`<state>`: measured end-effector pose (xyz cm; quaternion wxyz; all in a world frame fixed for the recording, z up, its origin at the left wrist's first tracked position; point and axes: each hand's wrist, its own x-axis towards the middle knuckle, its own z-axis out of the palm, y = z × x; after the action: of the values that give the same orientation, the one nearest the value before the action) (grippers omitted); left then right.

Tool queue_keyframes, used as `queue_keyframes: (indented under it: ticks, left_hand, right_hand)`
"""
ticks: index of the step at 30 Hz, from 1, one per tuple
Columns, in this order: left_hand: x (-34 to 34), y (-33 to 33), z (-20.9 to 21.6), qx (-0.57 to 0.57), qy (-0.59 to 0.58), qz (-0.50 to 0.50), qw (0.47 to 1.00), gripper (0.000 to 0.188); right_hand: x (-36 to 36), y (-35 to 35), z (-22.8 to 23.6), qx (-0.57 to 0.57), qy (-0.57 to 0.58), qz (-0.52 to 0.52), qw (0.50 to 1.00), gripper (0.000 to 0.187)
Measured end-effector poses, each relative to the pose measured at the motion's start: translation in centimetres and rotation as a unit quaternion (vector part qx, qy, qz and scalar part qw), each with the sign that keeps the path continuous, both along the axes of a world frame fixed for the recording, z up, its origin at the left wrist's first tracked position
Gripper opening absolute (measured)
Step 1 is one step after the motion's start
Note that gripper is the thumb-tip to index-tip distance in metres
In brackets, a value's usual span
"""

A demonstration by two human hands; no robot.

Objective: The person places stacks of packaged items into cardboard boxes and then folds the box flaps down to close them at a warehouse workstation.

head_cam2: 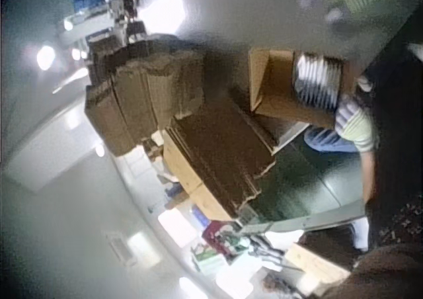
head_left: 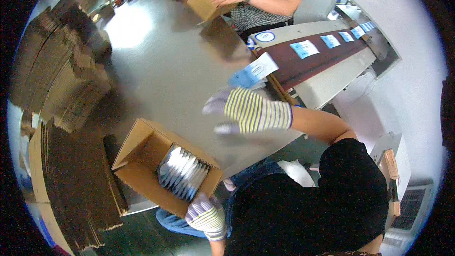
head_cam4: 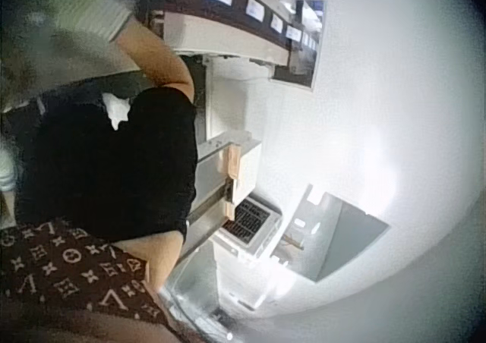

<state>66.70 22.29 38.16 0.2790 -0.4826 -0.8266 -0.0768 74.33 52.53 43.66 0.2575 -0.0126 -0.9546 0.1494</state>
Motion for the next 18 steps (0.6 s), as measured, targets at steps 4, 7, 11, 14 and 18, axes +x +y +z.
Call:
queue_keyframes:
  ticks: [4, 7, 11, 14, 18]
  left_hand:
    - [1.0, 0.8, -0.3, 0.016, -0.025, 0.002, 1.000, 0.027]
    - [1.0, 1.1, -0.5, 0.023, -0.027, -0.018, 0.999, 0.029]
    - [0.7, 0.4, -1.0, 0.020, -0.027, -0.002, 0.999, 0.030]
    - [0.9, 0.5, -1.0, 0.015, -0.031, -0.002, 0.999, 0.029]
    - [0.6, 0.5, -1.0, 0.013, -0.022, 0.002, 1.000, 0.029]
  right_hand:
    - [4.6, 8.8, -1.5, 0.021, -0.249, -0.202, 0.947, 0.045]
    - [7.5, 15.9, -5.1, 0.028, -0.294, -0.293, 0.909, 0.042]
    - [8.2, 15.3, -0.1, -0.068, -0.291, -0.316, 0.900, 0.040]
    - [10.4, 20.7, -3.4, -0.021, -0.270, -0.324, 0.907, 0.042]
    - [8.9, 21.6, -3.2, -0.035, -0.281, -0.317, 0.905, 0.040]
